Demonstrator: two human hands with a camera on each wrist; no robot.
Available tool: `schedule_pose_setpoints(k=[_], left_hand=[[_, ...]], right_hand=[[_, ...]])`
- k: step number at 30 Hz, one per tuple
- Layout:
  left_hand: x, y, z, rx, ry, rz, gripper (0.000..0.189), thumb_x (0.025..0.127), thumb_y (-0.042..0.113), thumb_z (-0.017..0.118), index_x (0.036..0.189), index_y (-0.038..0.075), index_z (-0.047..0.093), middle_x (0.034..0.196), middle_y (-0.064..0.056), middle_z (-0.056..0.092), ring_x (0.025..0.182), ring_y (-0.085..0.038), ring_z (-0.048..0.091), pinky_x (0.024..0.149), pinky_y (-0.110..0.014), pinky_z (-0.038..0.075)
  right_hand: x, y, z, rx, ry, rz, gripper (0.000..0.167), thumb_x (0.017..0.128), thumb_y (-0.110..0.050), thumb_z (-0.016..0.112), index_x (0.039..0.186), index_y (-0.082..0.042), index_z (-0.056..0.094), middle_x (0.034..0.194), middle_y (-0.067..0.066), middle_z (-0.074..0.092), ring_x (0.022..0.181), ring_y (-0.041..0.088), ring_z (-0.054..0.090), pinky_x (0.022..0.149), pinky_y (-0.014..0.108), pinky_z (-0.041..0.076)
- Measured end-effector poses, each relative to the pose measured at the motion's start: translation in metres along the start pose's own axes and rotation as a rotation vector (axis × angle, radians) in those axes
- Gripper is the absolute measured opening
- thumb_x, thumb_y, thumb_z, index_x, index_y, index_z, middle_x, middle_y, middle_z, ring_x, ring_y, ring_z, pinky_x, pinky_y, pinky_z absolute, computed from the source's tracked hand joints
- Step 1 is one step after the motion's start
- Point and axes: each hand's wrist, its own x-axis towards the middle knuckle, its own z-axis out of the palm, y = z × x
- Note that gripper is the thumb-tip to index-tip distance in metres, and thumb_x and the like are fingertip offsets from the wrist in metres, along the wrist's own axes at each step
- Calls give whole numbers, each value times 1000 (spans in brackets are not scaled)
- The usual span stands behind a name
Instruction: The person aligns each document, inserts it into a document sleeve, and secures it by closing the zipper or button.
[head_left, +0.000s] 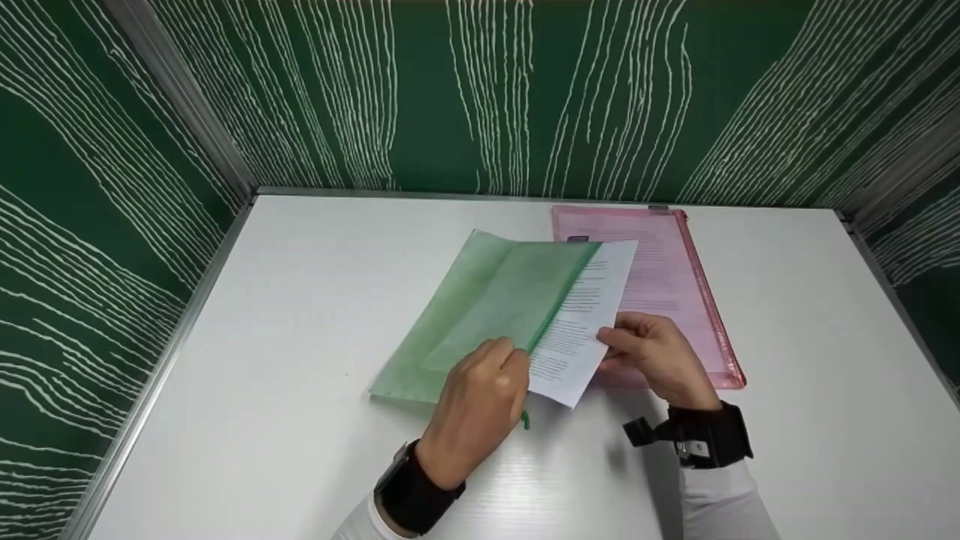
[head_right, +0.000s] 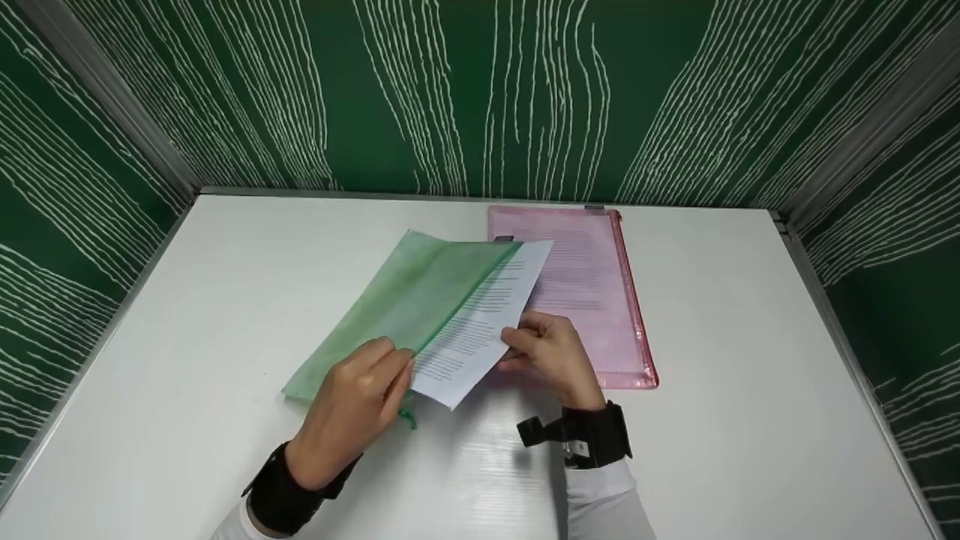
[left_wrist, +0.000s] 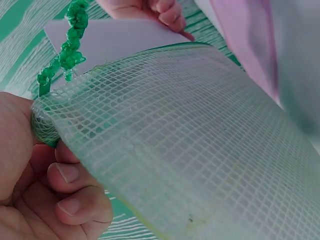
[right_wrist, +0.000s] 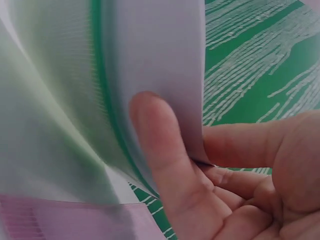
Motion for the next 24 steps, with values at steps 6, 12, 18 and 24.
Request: schedule_pose_setpoints(k=[6, 12, 18, 24], left_hand=[[0, 1, 1, 2, 1, 10, 39, 88, -4, 44, 55, 14, 33, 61, 3, 24, 57, -6, 18, 48, -15, 15], [0, 1, 1, 2, -7, 10, 39, 88, -3, 45, 55, 14, 34, 61, 3, 25, 56, -6, 19, 48, -15, 16], [0, 3, 0, -12, -27, 8, 36, 88, -1, 47, 56, 13, 38, 61, 3, 28, 55, -6, 23, 48, -16, 19], [1, 4, -1, -42, -21, 7, 33, 89, 3, 48, 58, 12, 42, 62, 3, 32, 55, -6, 27, 48, -15, 22]], right_hand=[[3, 2, 7, -31, 29, 24, 32, 88, -11, 60, 109, 12, 56, 90, 9, 67, 67, 13, 62, 63, 30, 54], [4, 4, 10, 1, 11, 26, 29, 92, -8, 53, 109, 15, 53, 81, 8, 66, 60, 13, 60, 58, 28, 53], [7, 8, 13, 63, -18, 30, 21, 91, -8, 54, 96, 12, 52, 71, 6, 60, 57, 14, 60, 54, 25, 50], [10, 11, 17, 53, 25, 20, 20, 89, -9, 58, 91, 10, 54, 63, 5, 58, 54, 13, 58, 50, 23, 48]])
